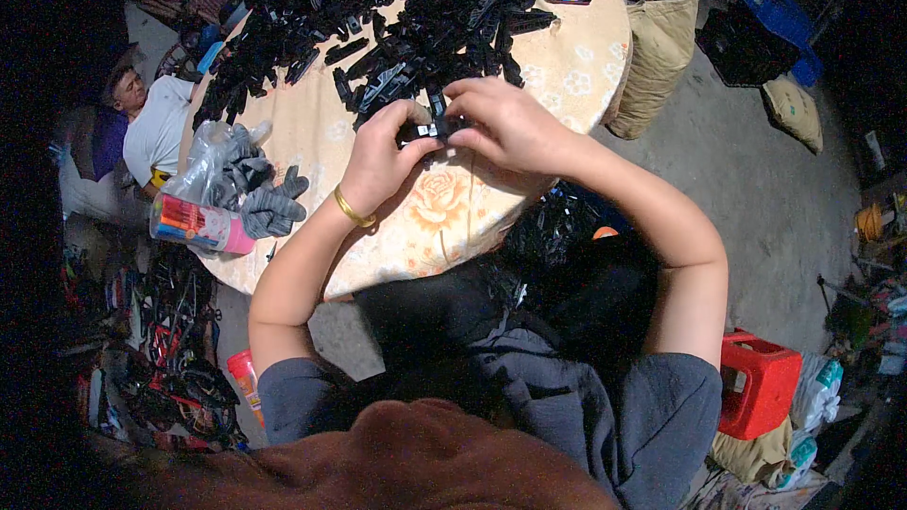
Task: The person assembles small black plastic buckle components by hand, taking them from a pile on a table and fitting them together.
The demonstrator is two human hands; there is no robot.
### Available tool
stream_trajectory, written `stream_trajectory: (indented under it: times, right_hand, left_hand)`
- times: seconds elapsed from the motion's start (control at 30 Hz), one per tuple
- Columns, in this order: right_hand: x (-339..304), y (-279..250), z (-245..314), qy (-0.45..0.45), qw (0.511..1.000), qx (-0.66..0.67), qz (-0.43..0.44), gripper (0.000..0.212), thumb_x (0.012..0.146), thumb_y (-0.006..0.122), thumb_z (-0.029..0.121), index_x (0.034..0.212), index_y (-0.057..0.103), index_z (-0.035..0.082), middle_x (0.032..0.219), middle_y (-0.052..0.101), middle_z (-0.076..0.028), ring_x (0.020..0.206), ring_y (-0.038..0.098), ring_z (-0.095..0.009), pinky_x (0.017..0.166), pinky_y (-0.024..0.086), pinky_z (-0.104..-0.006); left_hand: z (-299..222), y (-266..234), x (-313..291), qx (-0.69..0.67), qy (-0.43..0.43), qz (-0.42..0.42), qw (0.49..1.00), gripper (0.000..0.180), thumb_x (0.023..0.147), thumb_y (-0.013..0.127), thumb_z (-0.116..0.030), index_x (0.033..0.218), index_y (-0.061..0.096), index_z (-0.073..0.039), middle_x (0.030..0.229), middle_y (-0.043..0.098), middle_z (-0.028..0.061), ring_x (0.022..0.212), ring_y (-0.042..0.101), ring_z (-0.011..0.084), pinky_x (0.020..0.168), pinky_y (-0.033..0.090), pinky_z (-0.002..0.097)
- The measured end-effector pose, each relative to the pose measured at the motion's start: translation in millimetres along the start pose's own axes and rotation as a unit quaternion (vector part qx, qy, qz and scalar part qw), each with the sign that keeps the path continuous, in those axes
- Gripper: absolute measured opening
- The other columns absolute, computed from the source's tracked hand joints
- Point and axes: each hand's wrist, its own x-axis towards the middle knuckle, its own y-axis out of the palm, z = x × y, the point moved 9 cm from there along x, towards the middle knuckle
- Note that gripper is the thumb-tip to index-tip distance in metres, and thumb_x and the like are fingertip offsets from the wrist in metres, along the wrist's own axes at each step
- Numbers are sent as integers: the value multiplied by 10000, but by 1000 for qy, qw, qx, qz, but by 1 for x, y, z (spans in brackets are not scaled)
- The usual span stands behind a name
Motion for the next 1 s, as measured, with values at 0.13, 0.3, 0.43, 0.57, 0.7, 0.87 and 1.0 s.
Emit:
stream_trajectory:
  times: [0.13, 0.3, 0.43, 0.57, 0.7, 0.87, 1.0]
  right_hand:
    - [1, 19, -5, 51, 997, 43, 41, 265, 812, 636, 164, 1009, 546, 11, 947, 599, -184, 869, 594, -346, 757, 484, -400]
    - [1, 12, -5, 41, 999, 26, 17, 261, 809, 653, 92, 1036, 555, 11, 866, 624, -160, 760, 640, -300, 655, 515, -342]
    - [1, 0, -24, 88, 994, 61, -13, 283, 812, 654, 73, 1066, 558, -8, 854, 642, -134, 720, 652, -200, 638, 517, -288]
    - [-2, 9, -24, 103, 987, 104, 69, 275, 824, 642, 83, 1071, 564, -9, 856, 646, -121, 755, 644, -169, 659, 516, -286]
    - [-9, 24, 8, -13, 995, 25, 93, 247, 786, 661, 110, 1005, 580, 33, 766, 608, -121, 671, 617, -294, 613, 502, -353]
    - [-9, 21, 9, -33, 995, 18, 94, 273, 743, 694, 145, 964, 600, 16, 929, 578, -128, 873, 564, -298, 719, 472, -372]
    - [-11, 13, 1, 16, 988, -21, 152, 281, 712, 718, 157, 947, 631, 29, 840, 545, -106, 814, 521, -280, 691, 448, -372]
  left_hand:
    - [4, 2, -1, -105, -27, 2, 994, 273, 703, 700, -29, 916, 531, -7, 864, 591, 140, 822, 596, 294, 727, 475, 333]
    - [9, 6, 7, -254, -8, 64, 965, 405, 725, 701, -7, 1093, 532, -18, 969, 617, 93, 916, 604, 176, 816, 480, 290]
    - [14, -16, 11, -50, 23, 19, 998, 270, 727, 630, 58, 987, 598, -6, 923, 622, 123, 873, 605, 262, 797, 482, 322]
    - [-2, -47, 9, 164, 129, -145, 967, 268, 710, 653, -2, 974, 617, -34, 953, 617, 126, 955, 547, 298, 900, 410, 379]
    - [-4, -28, 7, 47, 65, 42, 996, 287, 717, 701, -208, 929, 625, -30, 905, 605, 128, 942, 529, 297, 875, 405, 370]
    - [-24, 5, -20, 92, 0, 125, 988, 289, 708, 725, -234, 851, 619, -7, 805, 585, 149, 826, 539, 317, 736, 435, 391]
    - [-19, 11, -22, 55, -14, 115, 992, 202, 712, 693, -163, 795, 613, 2, 750, 579, 165, 762, 565, 340, 693, 446, 408]
